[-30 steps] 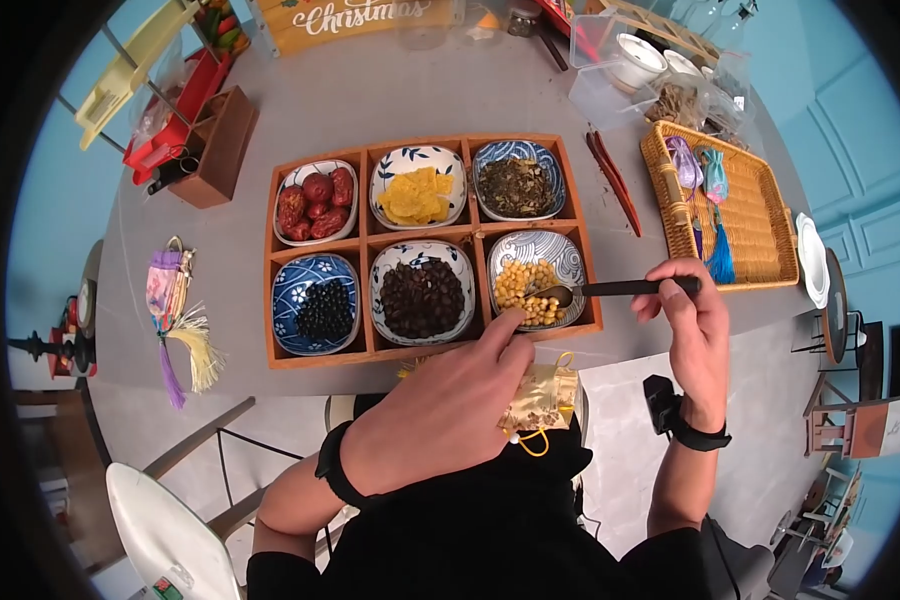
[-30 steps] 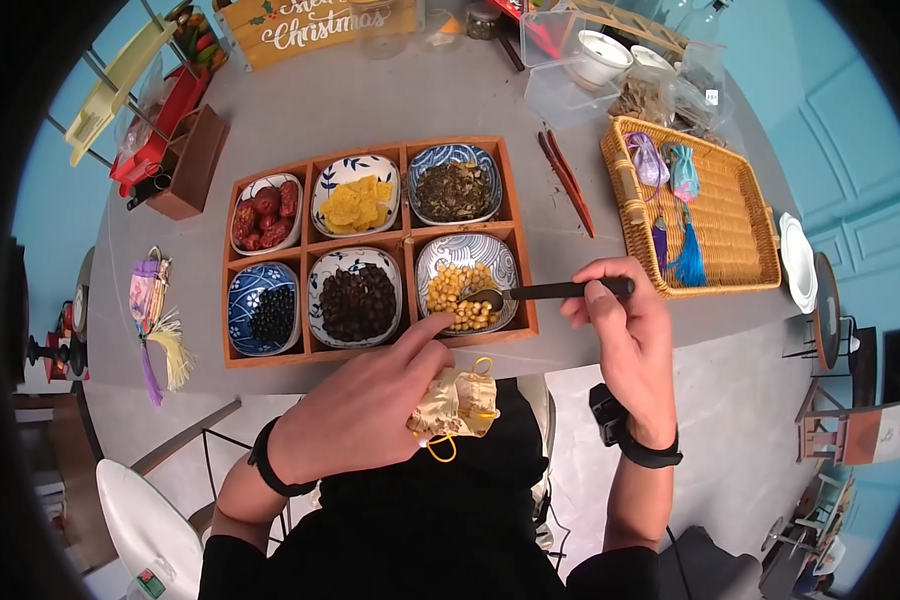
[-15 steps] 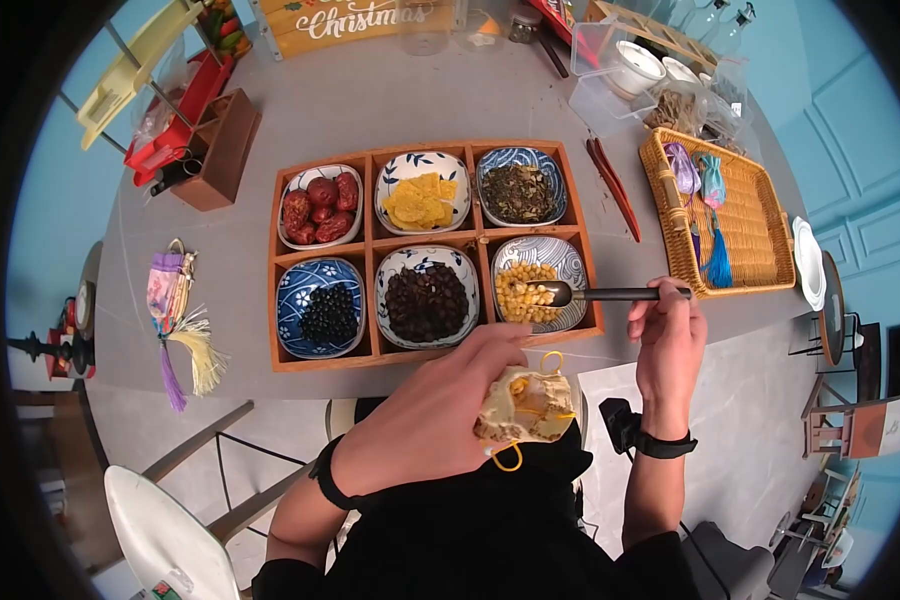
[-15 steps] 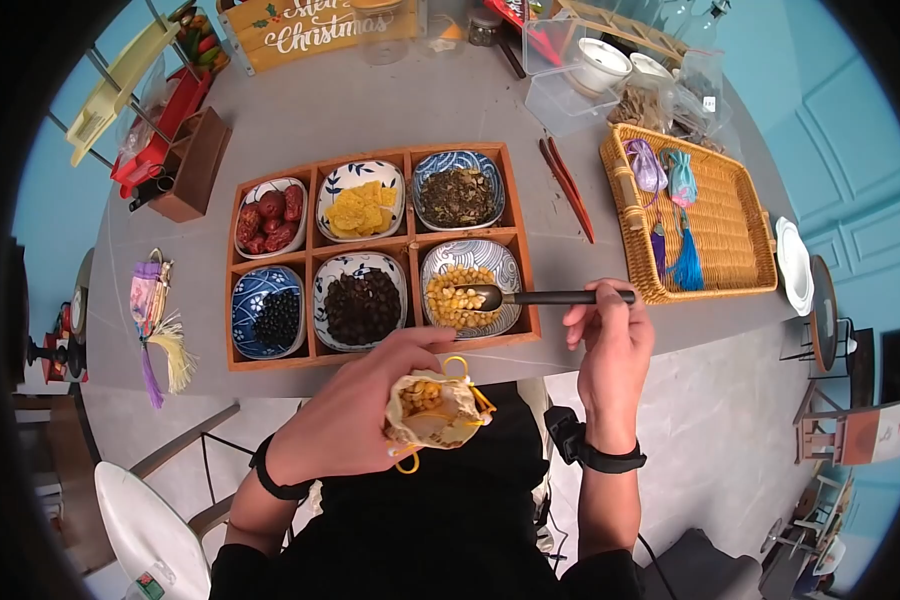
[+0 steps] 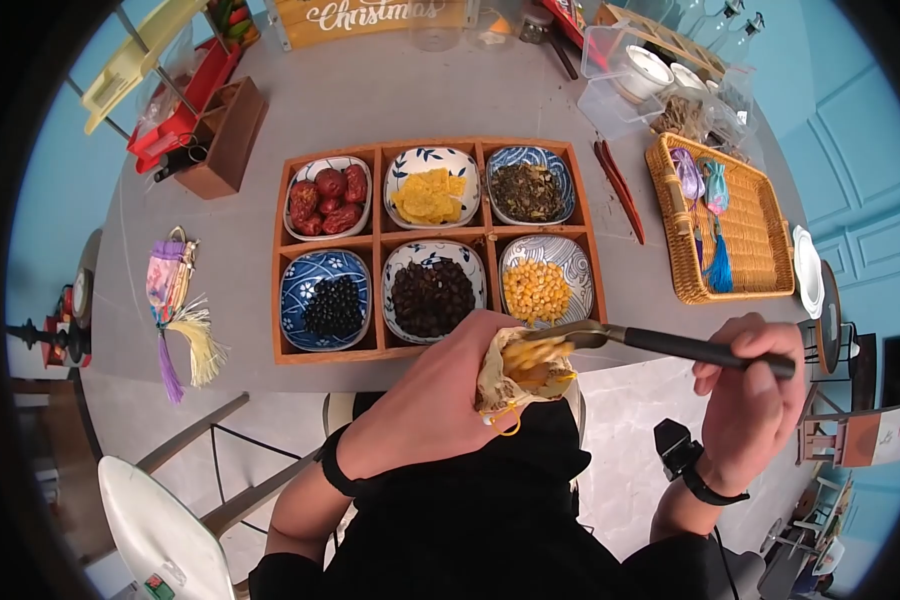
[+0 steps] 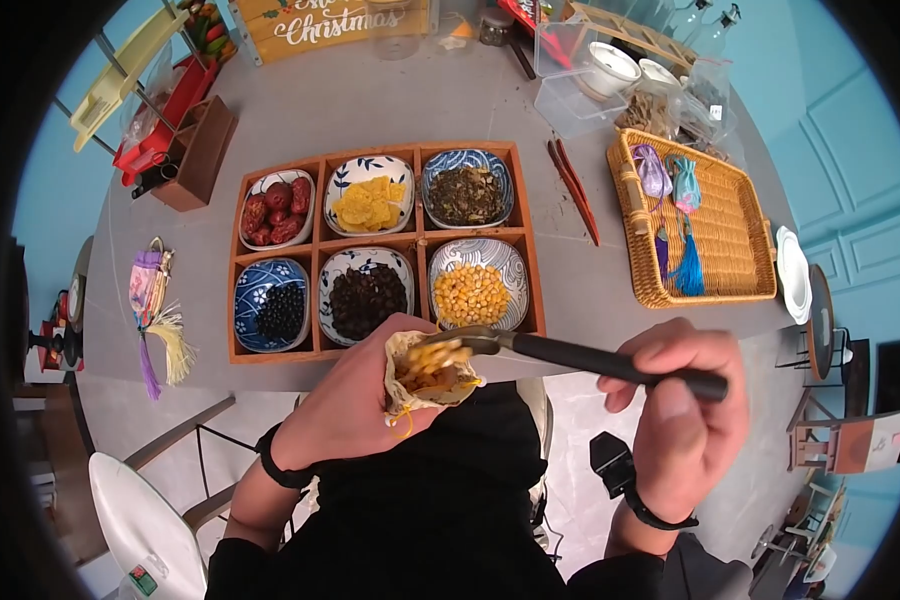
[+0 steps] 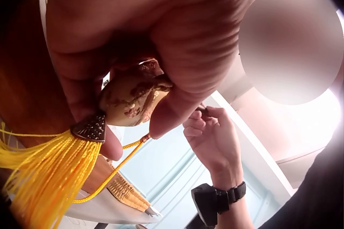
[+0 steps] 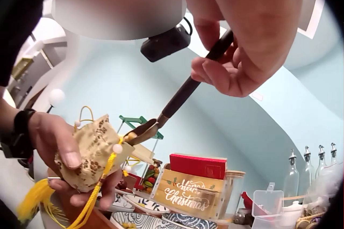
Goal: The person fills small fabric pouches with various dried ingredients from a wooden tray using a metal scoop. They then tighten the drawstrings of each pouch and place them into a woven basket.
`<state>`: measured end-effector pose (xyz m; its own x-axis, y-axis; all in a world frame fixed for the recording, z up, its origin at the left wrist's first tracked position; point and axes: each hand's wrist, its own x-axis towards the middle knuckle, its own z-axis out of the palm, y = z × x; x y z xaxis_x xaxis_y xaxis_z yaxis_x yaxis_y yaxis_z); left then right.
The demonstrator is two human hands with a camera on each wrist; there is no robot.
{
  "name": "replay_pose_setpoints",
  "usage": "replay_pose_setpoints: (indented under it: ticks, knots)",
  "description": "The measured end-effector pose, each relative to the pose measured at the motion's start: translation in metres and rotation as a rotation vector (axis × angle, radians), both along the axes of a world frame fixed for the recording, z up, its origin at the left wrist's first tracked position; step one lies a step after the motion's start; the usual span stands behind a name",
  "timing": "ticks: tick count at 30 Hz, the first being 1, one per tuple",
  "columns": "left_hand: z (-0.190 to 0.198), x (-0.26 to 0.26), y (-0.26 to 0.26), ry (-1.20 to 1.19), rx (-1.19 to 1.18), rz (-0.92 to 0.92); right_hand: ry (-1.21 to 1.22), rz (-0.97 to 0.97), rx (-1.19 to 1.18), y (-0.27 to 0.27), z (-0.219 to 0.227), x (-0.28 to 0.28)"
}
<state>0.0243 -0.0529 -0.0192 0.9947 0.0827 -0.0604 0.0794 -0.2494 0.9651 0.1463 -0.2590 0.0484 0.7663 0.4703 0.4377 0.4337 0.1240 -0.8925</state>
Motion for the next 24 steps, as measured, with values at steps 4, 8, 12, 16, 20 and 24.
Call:
replay_pose_setpoints:
  ticks: [4,8,12,16,20,24]
  knots:
    - [-0.002,-0.002,0.001,0.009,0.003,-0.003,0.094,0.045,0.125,-0.008,-0.006,0.013]
    - [-0.009,-0.003,-0.002,-0.134,0.099,-0.035,0.249,-0.038,-0.005,0.0,-0.043,0.045]
    - [-0.002,-0.001,-0.004,-0.064,0.211,-0.107,0.335,-0.002,-0.067,0.014,-0.072,0.062]
    - [0.004,0.003,-0.005,0.031,0.258,-0.142,0.389,0.163,-0.161,0.008,-0.08,0.068]
    - [0.008,0.005,-0.007,0.049,0.311,-0.161,0.395,0.1,-0.073,0.01,-0.077,0.07]
    - [0.011,0.007,-0.007,0.074,0.302,-0.171,0.4,0.14,-0.184,0.0,-0.081,0.068]
